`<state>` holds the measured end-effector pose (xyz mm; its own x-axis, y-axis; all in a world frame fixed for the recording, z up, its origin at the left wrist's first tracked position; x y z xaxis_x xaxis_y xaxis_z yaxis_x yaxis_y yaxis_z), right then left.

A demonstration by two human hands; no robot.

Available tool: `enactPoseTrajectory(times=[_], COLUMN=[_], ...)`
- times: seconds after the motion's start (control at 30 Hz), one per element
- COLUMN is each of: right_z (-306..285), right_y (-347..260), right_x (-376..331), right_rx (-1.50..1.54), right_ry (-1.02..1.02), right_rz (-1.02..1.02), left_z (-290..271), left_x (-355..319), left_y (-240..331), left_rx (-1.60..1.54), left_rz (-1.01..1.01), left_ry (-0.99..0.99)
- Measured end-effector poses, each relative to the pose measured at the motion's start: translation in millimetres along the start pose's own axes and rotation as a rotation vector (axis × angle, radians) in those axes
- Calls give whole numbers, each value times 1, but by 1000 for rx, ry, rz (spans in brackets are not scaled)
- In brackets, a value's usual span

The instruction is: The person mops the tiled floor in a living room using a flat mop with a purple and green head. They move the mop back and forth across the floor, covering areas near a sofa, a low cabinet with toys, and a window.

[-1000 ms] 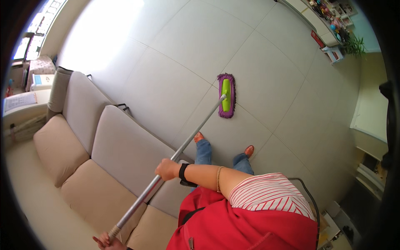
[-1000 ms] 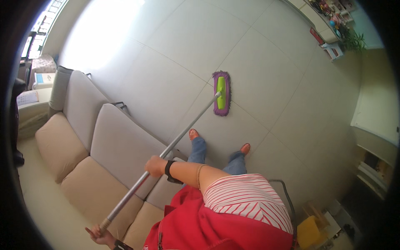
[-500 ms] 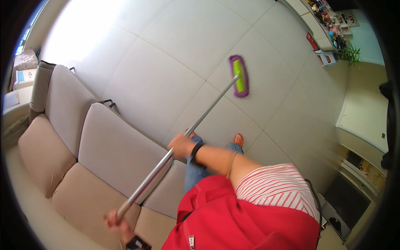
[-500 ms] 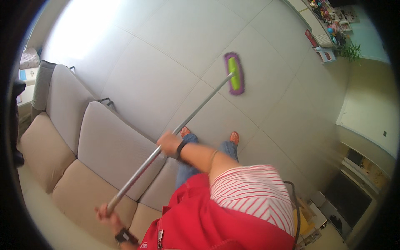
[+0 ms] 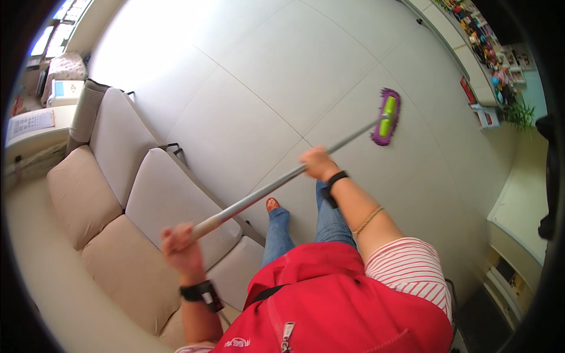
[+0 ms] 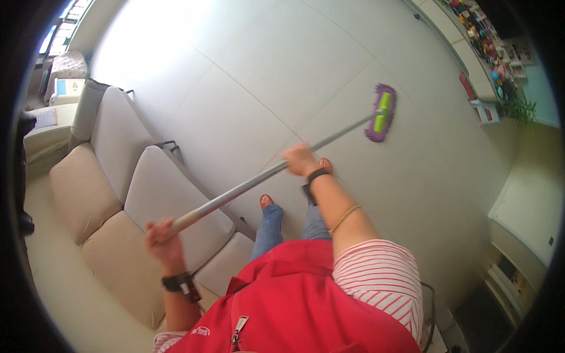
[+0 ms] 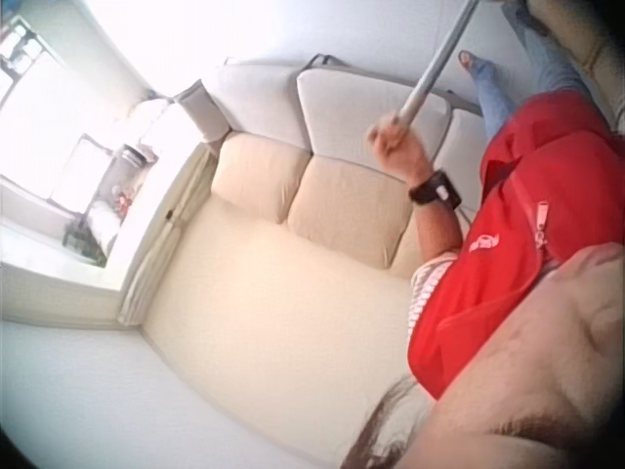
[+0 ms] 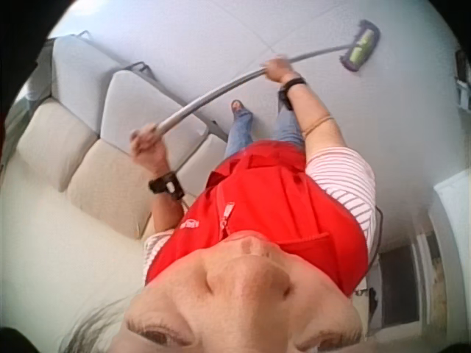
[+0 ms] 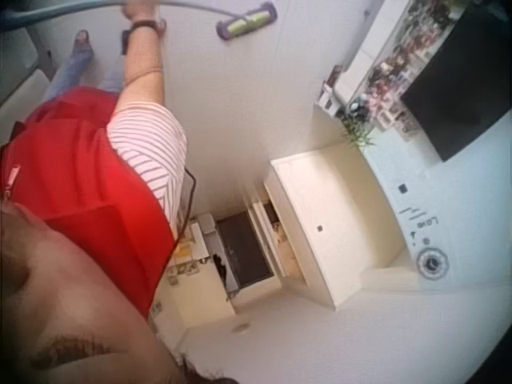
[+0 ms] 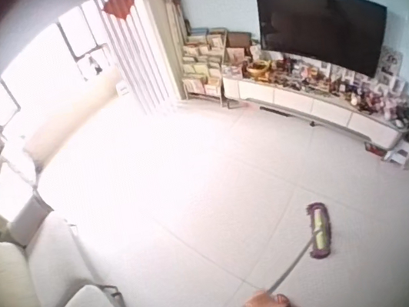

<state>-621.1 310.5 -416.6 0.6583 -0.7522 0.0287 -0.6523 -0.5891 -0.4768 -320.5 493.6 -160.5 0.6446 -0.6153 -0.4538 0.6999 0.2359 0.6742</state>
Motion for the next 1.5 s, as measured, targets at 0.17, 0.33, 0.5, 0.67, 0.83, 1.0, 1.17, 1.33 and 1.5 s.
enactPoseTrajectory(times=[0.17,0.33,0.5,0.67,0.83,1.0,1.17,1.33,1.5], right_z=[-29,-11,14,22,60,115,70,105,157], right_y=[105,-48,-248,-391,-440,-409,-264,-194,-386], right_x=[-13,69,171,274,341,376,439,431,358], right_rx=[-96,58,274,346,387,278,207,-142,161], right_ry=[-170,-82,-80,-86,-175,-175,337,-15,-205], right_rz=[261,-17,-101,-242,-321,-308,-232,-162,-341], left_z=[74,33,-40,-58,-63,-20,29,-15,-96], left_x=[3,33,32,14,31,93,215,220,122], left_y=[-84,82,294,419,435,408,311,245,370], left_rx=[238,122,197,304,340,287,-35,233,36], left_rz=[-111,173,544,769,862,746,325,436,419], left_ry=[-133,-147,-119,-81,59,-109,-172,-20,228])
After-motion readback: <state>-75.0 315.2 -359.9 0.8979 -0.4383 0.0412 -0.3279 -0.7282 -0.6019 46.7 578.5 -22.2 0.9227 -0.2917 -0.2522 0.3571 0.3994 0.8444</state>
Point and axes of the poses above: each hand's wrist, its own x-axis towards the middle knuckle, its own z-axis out of the palm, y = z × x, the point moved 9 cm from there along x, towards the middle knuckle, and after that the axes turned 15 degrees about y, right-handed, at the moved point
